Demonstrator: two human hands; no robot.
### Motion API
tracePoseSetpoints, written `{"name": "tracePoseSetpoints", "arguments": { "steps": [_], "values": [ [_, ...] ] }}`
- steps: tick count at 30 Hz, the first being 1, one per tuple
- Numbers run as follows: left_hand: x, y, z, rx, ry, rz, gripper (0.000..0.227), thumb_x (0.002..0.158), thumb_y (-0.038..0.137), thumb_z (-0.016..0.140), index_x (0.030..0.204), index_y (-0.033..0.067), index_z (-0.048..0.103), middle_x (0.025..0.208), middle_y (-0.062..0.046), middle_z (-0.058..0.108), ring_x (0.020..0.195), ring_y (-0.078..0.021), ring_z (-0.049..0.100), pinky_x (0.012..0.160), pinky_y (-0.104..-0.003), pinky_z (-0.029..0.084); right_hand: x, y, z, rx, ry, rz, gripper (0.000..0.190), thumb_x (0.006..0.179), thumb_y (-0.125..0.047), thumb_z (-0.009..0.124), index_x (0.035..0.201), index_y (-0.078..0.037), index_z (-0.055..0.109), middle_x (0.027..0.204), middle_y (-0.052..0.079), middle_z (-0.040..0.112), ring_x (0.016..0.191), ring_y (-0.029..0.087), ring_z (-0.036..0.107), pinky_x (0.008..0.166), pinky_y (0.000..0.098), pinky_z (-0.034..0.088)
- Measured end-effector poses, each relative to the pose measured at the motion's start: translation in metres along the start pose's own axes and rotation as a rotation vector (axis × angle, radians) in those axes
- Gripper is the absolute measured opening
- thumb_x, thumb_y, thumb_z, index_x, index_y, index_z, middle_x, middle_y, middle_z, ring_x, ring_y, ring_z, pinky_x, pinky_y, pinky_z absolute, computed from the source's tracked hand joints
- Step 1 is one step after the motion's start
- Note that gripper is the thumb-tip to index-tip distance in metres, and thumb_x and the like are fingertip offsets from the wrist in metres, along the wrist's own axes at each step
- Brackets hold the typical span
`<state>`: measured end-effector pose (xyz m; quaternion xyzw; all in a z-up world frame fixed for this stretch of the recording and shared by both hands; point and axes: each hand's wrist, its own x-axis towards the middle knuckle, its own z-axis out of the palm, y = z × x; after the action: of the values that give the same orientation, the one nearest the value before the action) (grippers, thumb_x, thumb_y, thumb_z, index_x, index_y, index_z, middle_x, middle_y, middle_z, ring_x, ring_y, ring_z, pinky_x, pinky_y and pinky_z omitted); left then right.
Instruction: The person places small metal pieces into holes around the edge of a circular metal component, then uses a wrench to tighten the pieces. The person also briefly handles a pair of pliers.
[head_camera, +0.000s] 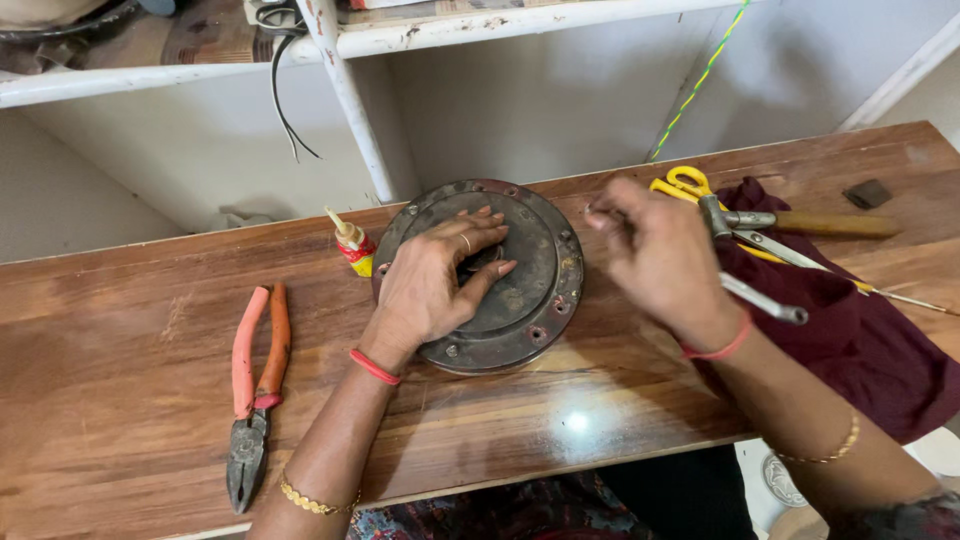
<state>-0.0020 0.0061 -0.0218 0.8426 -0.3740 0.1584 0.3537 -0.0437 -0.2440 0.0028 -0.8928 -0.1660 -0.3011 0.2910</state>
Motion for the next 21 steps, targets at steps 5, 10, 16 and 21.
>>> {"name": "tracePoseSetpoints", "arguments": {
  "steps": [5, 10, 16, 21],
  "values": [
    [0.003, -0.001, 0.0, -0.023, -0.004, 0.029, 0.038, 0.085, 0.021, 0.081, 0.116, 0.0007, 0.075, 0.126, -0.017, 0.072, 0.131, -0.0311, 0.062, 0.112, -0.042, 0.047, 0.042, 0.043, -0.02, 0.169, -0.45, 0.163, 0.011, 0.092, -0.009, 0.073, 0.102, -0.007, 0.076, 0.087, 0.005, 0.08, 0.071, 0.017, 0.067, 0.067, 0.0345, 0.052],
    [0.0, -0.001, -0.002, -0.025, -0.006, -0.022, 0.038, 0.084, 0.023, 0.082, 0.115, 0.0018, 0.076, 0.127, -0.016, 0.072, 0.13, -0.0309, 0.061, 0.111, -0.042, 0.046, 0.064, 0.075, 0.007, 0.43, -0.746, -0.001, 0.017, 0.085, -0.004, 0.073, 0.101, -0.006, 0.078, 0.097, 0.004, 0.082, 0.093, 0.01, 0.076, 0.086, 0.0266, 0.059],
    [0.001, 0.0, -0.003, -0.013, 0.002, 0.0, 0.038, 0.083, 0.023, 0.082, 0.115, 0.0025, 0.076, 0.126, -0.015, 0.073, 0.13, -0.0308, 0.063, 0.112, -0.043, 0.046, 0.077, 0.073, 0.016, 0.34, -0.903, -0.069, 0.016, 0.081, -0.007, 0.079, 0.098, -0.006, 0.08, 0.091, 0.003, 0.081, 0.084, 0.012, 0.074, 0.077, 0.0311, 0.059],
    [0.002, -0.001, -0.002, -0.013, 0.004, 0.018, 0.038, 0.084, 0.023, 0.082, 0.116, 0.0025, 0.075, 0.125, -0.016, 0.072, 0.129, -0.0303, 0.063, 0.113, -0.043, 0.047, 0.094, 0.073, 0.022, 0.162, -1.031, -0.094, 0.018, 0.077, -0.008, 0.08, 0.095, -0.007, 0.079, 0.087, 0.003, 0.082, 0.079, 0.012, 0.076, 0.072, 0.031, 0.058]
  ]
}}
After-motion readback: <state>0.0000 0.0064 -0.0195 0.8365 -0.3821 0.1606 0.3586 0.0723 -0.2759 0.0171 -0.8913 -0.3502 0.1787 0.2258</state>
